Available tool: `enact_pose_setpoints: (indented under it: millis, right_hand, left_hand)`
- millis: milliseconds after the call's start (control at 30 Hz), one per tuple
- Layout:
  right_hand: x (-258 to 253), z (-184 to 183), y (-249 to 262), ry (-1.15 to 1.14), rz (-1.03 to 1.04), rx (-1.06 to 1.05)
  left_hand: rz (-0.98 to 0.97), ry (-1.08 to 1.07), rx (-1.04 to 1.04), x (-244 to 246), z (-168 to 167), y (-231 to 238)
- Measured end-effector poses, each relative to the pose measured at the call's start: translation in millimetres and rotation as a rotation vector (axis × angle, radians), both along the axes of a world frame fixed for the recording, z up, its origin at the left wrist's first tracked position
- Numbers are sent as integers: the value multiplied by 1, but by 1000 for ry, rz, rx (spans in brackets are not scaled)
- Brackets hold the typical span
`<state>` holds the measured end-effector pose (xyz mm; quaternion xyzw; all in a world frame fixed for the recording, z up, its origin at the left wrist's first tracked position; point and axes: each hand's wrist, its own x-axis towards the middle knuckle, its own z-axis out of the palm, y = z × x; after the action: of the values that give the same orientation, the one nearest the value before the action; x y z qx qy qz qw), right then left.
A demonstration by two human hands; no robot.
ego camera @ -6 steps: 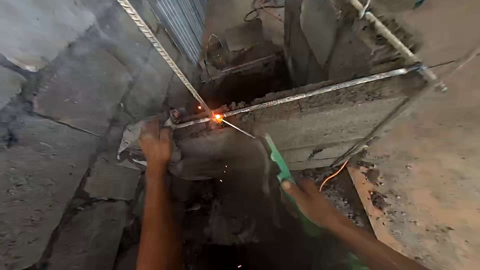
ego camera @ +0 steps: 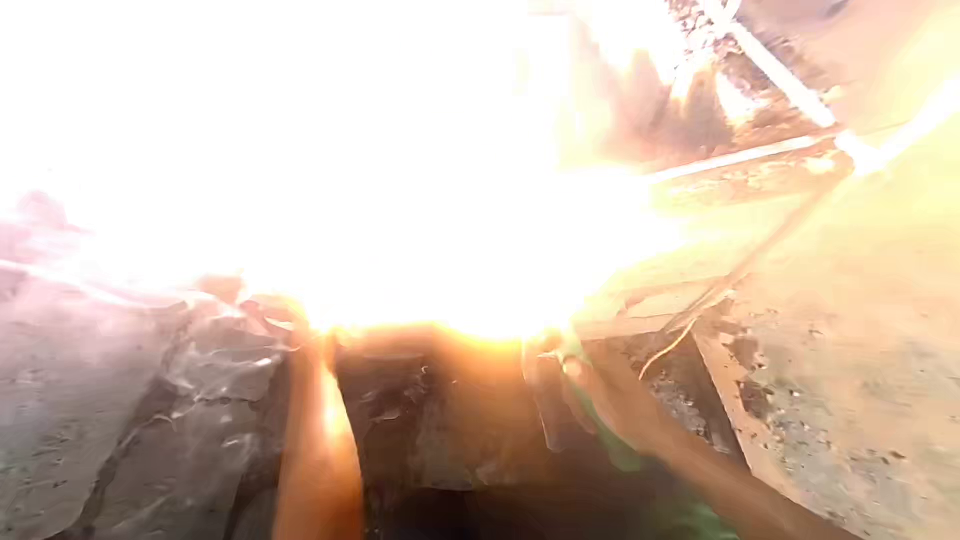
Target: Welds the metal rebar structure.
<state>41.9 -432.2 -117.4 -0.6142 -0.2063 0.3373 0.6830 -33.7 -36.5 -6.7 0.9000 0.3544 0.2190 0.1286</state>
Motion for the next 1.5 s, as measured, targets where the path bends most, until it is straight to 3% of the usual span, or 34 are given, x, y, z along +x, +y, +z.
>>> enact_pose_setpoints:
  millis: [67, 600, 800, 867, 933, 1000, 1033, 1067, 1133, 1200, 1233, 1333, 1367, 1400, 1433, 1500]
  right_hand:
    - [-1, -3, 0, -23, -9, 0]
    - [-3, -5, 2, -7, -18, 10]
    - [1, -13, 1, -505, -133, -352]
    - [2, -11, -1, -318, -58, -223]
    - [1, -1, -1, 143, 47, 47]
    - [2, 6, -4, 435, 94, 130]
    - [4, 5, -5, 380, 82, 104]
    - [6, 2, -6, 174, 47, 25]
    - [9, -4, -6, -408, -65, -304]
    - [6, -9, -3, -624, -132, -440]
    - [4, -9, -2, -538, -106, -375]
    - [-4, 3, -1, 208, 61, 90]
    - [-4, 8, -1, 338, 72, 136]
    - [-2, 9, -2, 302, 60, 115]
    - [1, 5, -3, 92, 30, 20]
    - [7, -1, -5, -544, -85, -376]
  left_hand:
    - [-154, -31, 188, 29, 4, 28]
    - [-219, -39, 258, 30, -2, 41]
    - [-197, -44, 273, 34, 2, 39]
    - [-199, -50, 263, 34, 2, 38]
    - [-200, -58, 264, 34, 2, 39]
    - [-205, -59, 274, 34, 0, 41]
    - [-208, -57, 278, 34, 0, 42]
    - [-213, -60, 281, 35, 0, 41]
    - [-223, -61, 270, 34, 1, 41]
    - [-226, -61, 265, 33, 0, 40]
    - [-227, -60, 262, 32, 0, 39]
    - [-222, -57, 258, 30, -1, 39]
    - [-223, -57, 261, 31, -1, 38]
    - [-220, -59, 263, 31, -1, 37]
    - [-215, -60, 271, 32, 0, 38]
    - [-208, -63, 289, 35, 0, 40]
